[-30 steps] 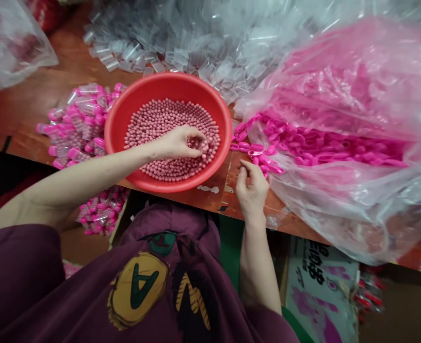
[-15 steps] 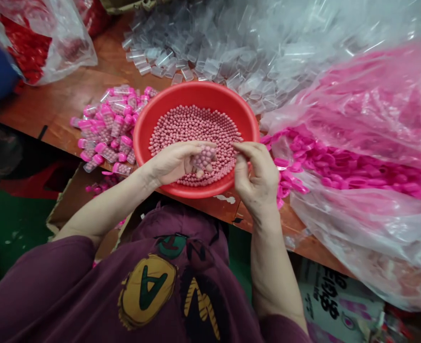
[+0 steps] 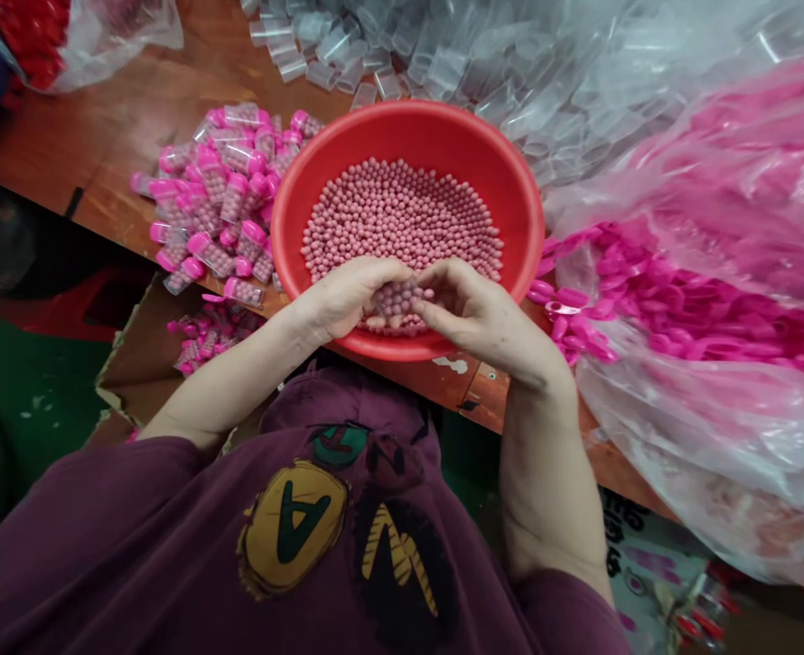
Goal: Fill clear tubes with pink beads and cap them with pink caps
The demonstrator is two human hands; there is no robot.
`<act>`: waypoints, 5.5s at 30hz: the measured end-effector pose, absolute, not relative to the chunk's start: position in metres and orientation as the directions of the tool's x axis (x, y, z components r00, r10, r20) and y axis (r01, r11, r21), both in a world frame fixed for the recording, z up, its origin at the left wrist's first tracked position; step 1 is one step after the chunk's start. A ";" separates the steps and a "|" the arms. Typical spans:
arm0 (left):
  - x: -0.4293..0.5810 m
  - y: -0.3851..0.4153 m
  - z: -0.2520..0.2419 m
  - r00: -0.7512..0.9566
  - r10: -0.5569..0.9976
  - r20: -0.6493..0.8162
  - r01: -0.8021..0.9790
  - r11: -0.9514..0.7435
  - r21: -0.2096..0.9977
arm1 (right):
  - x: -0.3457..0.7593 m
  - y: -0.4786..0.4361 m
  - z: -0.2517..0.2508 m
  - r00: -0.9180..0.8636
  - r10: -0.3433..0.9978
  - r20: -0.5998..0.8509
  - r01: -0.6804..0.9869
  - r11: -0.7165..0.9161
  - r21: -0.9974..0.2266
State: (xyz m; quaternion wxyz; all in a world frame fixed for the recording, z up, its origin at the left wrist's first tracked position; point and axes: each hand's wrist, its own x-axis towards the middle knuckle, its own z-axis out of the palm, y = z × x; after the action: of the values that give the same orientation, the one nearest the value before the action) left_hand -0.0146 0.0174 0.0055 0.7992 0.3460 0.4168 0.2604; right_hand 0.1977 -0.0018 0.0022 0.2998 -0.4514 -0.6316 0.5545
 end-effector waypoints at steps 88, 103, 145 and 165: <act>-0.001 0.002 0.000 0.483 0.731 -0.481 -0.516 0.682 0.519 | 0.188 -0.014 -0.026 0.044 0.948 0.316 0.265 0.294 -0.918; -0.004 0.001 -0.003 0.486 0.759 -0.433 -0.490 0.647 0.584 | 0.182 -0.015 0.001 -0.062 0.909 0.413 0.510 0.385 -0.770; -0.002 -0.002 -0.003 0.512 0.778 -0.364 -0.514 0.617 0.596 | 0.180 -0.013 -0.022 0.103 0.904 0.415 0.367 0.353 -0.860; 0.002 -0.008 0.003 0.300 0.865 -0.402 -0.505 0.502 0.702 | 0.170 -0.013 -0.017 0.065 0.911 0.408 0.471 0.332 -0.817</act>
State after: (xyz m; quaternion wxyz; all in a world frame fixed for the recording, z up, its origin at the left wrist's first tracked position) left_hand 0.0024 -0.0078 0.0025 0.7729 0.2295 0.3919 0.4431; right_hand 0.1696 -0.0135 -0.0167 0.4976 -0.5338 -0.6469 0.2210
